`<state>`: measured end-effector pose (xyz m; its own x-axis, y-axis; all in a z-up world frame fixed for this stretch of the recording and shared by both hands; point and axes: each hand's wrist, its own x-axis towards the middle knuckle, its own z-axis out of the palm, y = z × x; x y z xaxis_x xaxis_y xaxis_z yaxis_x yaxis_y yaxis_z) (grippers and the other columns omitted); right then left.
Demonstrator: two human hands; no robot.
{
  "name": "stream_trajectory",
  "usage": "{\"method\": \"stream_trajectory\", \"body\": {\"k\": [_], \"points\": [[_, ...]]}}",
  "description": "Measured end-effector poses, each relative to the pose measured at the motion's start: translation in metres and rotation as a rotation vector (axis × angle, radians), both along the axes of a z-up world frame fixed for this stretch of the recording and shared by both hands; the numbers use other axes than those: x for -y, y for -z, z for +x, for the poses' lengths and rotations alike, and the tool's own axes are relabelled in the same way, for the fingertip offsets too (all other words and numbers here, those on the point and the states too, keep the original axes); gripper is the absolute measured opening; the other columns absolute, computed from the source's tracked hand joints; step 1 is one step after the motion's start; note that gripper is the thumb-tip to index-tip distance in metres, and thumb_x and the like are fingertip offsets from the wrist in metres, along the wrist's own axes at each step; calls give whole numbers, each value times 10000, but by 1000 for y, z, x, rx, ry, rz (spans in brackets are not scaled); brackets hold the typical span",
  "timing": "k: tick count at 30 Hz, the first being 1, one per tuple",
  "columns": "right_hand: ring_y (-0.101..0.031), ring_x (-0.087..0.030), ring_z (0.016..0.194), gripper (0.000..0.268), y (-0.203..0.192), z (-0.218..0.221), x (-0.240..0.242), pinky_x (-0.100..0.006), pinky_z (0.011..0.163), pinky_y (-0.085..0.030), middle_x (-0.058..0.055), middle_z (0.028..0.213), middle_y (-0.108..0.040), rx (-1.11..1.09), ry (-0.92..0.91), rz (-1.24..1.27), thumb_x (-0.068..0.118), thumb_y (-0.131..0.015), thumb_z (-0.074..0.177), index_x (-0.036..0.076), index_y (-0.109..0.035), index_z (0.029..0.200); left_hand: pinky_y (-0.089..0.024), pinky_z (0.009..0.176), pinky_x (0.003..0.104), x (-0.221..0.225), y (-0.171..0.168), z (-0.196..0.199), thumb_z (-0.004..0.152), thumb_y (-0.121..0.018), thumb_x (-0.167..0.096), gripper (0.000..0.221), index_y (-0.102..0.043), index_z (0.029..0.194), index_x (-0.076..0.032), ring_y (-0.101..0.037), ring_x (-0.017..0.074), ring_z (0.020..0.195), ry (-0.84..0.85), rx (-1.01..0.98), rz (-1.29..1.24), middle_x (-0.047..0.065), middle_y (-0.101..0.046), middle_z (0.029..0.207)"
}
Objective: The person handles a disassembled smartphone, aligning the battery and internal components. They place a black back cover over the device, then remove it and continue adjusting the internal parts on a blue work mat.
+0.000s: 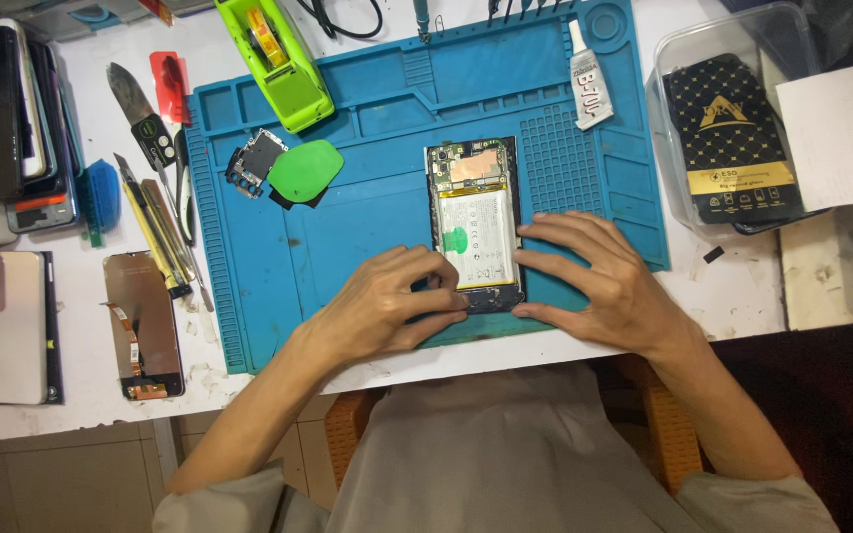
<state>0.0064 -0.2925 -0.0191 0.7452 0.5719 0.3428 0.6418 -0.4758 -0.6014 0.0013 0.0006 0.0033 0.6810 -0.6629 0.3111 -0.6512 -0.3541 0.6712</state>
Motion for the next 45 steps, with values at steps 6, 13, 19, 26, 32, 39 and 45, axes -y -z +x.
{"method": "stream_trajectory", "body": {"k": [6, 13, 19, 26, 32, 39, 45], "points": [[-583, -374, 1380, 528, 5, 3, 3, -566, 1161, -407, -164, 1424, -652, 19, -42, -62, 399, -814, 880, 244, -709, 1374, -578, 727, 419, 4, -14, 4, 916, -799, -193, 95, -813, 1004, -159, -667, 275, 842, -41, -33, 0, 68, -671, 962], [-593, -356, 1374, 436, 5, 5, 1, -536, 1147, -420, -146, 1435, -649, 80, -31, -111, 430, -791, 904, 248, -748, 1298, -538, 721, 369, 4, -11, 2, 914, -790, -168, 111, -842, 1012, -165, -648, 242, 843, -24, 1, 56, 78, -691, 968], [-613, -333, 1357, 490, 4, 5, 0, -528, 1136, -430, -153, 1433, -660, 101, -38, -113, 476, -797, 874, 241, -747, 1301, -511, 686, 381, 4, 9, -10, 962, -750, -167, 165, -804, 1118, -156, -631, 260, 842, -35, 191, 82, 74, -645, 1009], [-654, -320, 1308, 394, 1, 8, 1, -520, 1104, -460, -146, 1351, -714, 38, -16, -65, 410, -753, 928, 203, -770, 1262, -498, 663, 361, 11, 17, -17, 965, -731, -152, 202, -792, 1157, -147, -628, 235, 808, -53, 265, 80, 59, -644, 977], [-653, -314, 1293, 417, -5, 14, 0, -498, 1064, -466, -114, 1353, -705, -28, 12, -69, 392, -801, 886, 199, -763, 1253, -494, 641, 351, 12, 24, -13, 969, -715, -163, 182, -782, 1138, -148, -623, 217, 773, -72, 223, 35, 42, -652, 964], [-645, -341, 1294, 431, -10, 11, -5, -527, 1039, -470, -120, 1360, -696, -85, 26, -61, 363, -808, 874, 189, -750, 1264, -497, 622, 367, 9, 27, -10, 960, -732, -158, 131, -797, 1070, -132, -628, 240, 765, -43, 154, -18, 52, -647, 941], [-650, -362, 1219, 436, -8, 16, -7, -533, 998, -459, -132, 1305, -679, -65, 4, -130, 391, -779, 870, 182, -737, 1250, -484, 633, 384, 4, 11, -4, 934, -757, -143, 118, -815, 1036, -134, -627, 267, 780, -28, 168, 14, 72, -644, 933]]}}
